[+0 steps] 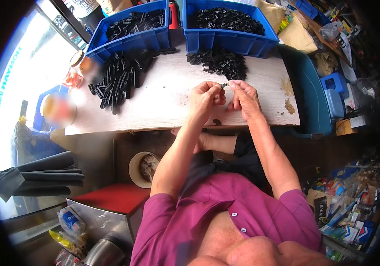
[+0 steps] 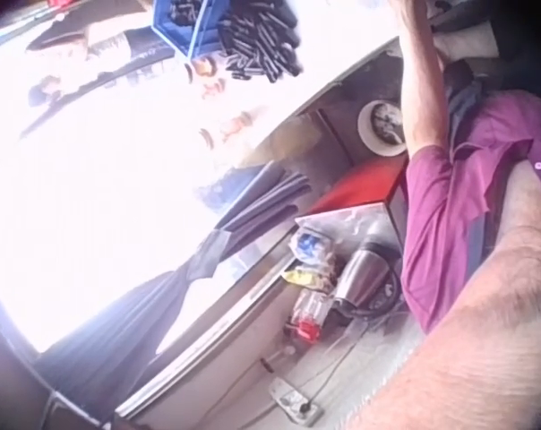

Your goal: The person assembles plastic components by hand, repeatedly picking up pieces from the table, attaching them together, and placing the assembled items onto the table.

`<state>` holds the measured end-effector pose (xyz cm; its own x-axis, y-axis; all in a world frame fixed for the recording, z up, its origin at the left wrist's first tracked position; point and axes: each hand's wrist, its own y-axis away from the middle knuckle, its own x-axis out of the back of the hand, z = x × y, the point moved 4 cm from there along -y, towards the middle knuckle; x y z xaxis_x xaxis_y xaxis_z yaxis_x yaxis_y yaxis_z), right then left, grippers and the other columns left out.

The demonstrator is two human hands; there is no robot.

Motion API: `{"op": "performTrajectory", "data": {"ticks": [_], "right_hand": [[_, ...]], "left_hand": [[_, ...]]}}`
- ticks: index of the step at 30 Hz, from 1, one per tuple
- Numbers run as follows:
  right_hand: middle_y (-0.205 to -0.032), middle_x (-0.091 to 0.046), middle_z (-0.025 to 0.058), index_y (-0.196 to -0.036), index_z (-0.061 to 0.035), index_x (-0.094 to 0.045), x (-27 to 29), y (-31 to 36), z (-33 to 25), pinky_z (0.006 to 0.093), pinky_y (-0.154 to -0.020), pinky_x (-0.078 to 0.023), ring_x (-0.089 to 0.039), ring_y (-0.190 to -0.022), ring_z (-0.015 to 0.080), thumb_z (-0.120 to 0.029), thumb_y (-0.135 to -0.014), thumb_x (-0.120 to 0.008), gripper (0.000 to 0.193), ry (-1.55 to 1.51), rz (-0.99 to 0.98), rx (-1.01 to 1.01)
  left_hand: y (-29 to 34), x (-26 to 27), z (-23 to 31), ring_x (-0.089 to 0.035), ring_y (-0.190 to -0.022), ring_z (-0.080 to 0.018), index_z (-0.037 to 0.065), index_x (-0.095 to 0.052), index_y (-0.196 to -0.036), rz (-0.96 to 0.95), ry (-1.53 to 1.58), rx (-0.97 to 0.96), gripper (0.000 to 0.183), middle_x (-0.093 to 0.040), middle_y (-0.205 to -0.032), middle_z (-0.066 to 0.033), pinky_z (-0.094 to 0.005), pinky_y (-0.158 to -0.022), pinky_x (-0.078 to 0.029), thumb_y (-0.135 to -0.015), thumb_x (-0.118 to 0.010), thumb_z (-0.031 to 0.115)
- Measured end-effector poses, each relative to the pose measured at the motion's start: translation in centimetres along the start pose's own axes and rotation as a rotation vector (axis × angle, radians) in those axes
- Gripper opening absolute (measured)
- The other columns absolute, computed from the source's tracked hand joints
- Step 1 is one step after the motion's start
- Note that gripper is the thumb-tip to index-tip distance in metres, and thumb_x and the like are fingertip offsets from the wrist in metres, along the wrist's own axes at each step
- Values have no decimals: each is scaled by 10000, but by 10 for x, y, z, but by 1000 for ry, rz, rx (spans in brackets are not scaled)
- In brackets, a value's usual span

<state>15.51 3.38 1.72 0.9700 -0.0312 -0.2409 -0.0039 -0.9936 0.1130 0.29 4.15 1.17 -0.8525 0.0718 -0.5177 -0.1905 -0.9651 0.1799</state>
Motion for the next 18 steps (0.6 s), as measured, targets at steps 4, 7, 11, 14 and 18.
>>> {"op": "performTrajectory", "data": {"ticks": [4,7,11,14,18], "right_hand": [[-565,-541,-16,-986,-34,-671,-6,-2,2,256,-386,-450,-426,-385,65,-237,-841,-749,261,35,-17,56],[-606,-565,-17,-989,-41,-675,-4,0,4,231,-392,-441,-429,-395,60,-217,-837,-755,246,38,-13,-29],[-541,-512,-23,-949,-53,-664,7,0,9,267,-412,-477,-422,-380,73,-203,-837,-754,208,33,-20,-8],[-475,-454,-18,-917,-43,-644,1,2,6,308,-440,-518,-454,-377,96,-205,-835,-752,211,-26,-29,-3],[-465,-456,-5,-928,-55,-629,-2,2,8,334,-453,-553,-499,-394,114,-204,-846,-737,202,-29,-35,-1]], "left_hand": [[3,6,2,-619,-688,-136,-5,-624,-928,41,-36,19,129,-655,-807,-78,-260,-673,-542,-877,-616,114],[0,2,0,-611,-605,-134,-13,-618,-873,-26,22,4,90,-648,-755,-85,-261,-576,-552,-880,-615,77],[3,3,-2,-621,-607,-159,-22,-631,-878,-16,-205,-113,113,-659,-728,-90,-279,-548,-517,-886,-611,89],[17,54,41,-599,-709,-190,60,-649,-1027,432,-954,-798,260,-658,-871,-68,-325,-666,-491,-782,-721,114],[11,123,113,-497,-1131,-340,62,-612,-1031,934,-1675,-883,281,-606,-1105,-116,-493,-892,-394,-781,-647,185]]}}
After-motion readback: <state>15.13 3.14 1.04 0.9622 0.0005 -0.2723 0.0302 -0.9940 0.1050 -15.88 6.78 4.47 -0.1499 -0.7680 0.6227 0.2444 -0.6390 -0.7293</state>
